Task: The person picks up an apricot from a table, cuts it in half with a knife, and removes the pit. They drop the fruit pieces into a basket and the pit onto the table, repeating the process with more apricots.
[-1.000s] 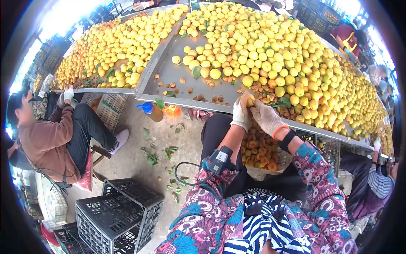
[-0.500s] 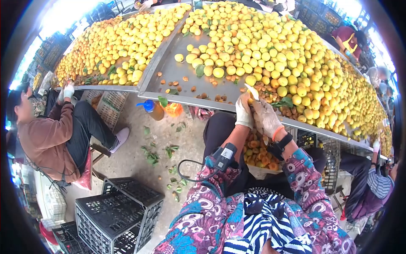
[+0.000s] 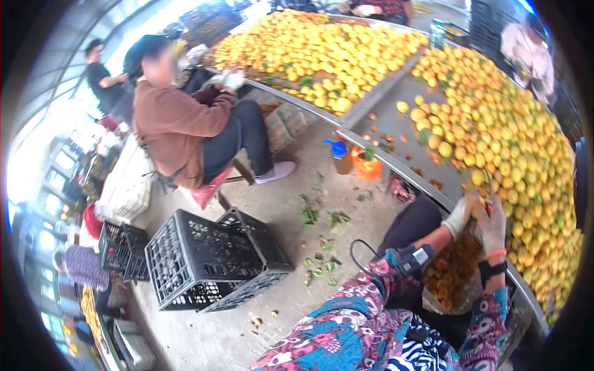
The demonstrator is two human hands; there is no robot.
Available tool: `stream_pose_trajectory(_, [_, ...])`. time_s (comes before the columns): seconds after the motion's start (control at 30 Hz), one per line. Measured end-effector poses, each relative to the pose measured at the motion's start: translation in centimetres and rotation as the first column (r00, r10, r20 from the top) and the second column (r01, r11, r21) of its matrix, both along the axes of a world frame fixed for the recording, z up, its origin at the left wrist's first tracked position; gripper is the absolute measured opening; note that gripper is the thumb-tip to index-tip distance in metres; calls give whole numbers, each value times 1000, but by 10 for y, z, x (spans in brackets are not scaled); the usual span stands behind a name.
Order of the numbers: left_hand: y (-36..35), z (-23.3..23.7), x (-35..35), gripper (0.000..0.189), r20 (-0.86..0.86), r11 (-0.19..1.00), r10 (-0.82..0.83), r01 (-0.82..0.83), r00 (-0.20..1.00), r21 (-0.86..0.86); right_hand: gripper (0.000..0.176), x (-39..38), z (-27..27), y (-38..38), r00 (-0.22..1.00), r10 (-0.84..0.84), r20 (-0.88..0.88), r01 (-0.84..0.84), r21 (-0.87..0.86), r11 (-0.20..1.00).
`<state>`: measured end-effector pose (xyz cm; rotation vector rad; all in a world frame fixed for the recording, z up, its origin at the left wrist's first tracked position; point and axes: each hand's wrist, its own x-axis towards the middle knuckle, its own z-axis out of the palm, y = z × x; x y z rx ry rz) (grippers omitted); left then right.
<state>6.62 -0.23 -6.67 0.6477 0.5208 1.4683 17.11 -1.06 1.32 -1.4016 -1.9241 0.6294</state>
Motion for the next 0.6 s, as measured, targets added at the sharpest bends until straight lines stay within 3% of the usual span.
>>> stream_pose_trajectory(0.07, [2,-8,3,36,-112,987,57,-38,992,157,33,-6,10,-9,988,8,-153,-31,-152,988])
stream_pose_trajectory(0.13, [13,-18,1,28,-143,979,-75,101,987,180,34,-1,1,-7,955,3,-297,-64,-196,979])
stream_pose_trajectory(0.2, [47,-57,24,26,-320,957,244,-172,915,235,43,13,-16,7,916,-28,-400,-105,-306,946])
stream_pose_trajectory(0.23, [54,-82,36,26,-390,921,369,-276,844,275,48,6,-19,6,946,19,-323,-71,-150,986])
stream_pose_trajectory(0.27, [54,-98,34,23,-258,965,232,-188,938,183,54,3,-16,1,976,17,-217,-18,-1,1000])
stream_pose_trajectory(0.3, [53,-111,31,20,-107,991,105,-96,989,90,59,-4,-3,-7,968,-46,-246,23,-98,995])
stream_pose_trajectory(0.33, [26,-54,19,20,-195,989,121,-102,973,106,59,-6,12,-14,983,-99,-156,83,-110,990])
stream_pose_trajectory(0.37, [-4,11,5,19,-281,987,138,-107,950,124,49,3,-6,-6,978,-105,-183,113,36,993])
stream_pose_trajectory(0.4, [-12,16,0,26,-213,989,65,-35,975,141,36,4,11,-12,920,-245,-305,167,-262,951])
stream_pose_trajectory(0.43, [-5,6,11,28,-15,991,85,-83,996,110,25,3,27,-22,695,-370,-616,15,-502,865])
stream_pose_trajectory(0.47, [-6,7,8,28,-255,958,105,-29,961,287,23,8,13,-15,705,-317,-634,96,-358,929])
stream_pose_trajectory(0.5, [-6,14,1,30,-232,951,20,53,972,304,19,13,10,-18,518,-289,-805,-93,-389,916])
stream_pose_trajectory(0.53, [-7,22,-5,33,-214,938,-68,135,975,319,18,17,20,-24,456,-358,-814,-87,-442,893])
stream_pose_trajectory(0.6, [-17,43,-9,44,91,957,-262,246,961,155,18,29,35,-39,385,-417,-823,-93,-484,870])
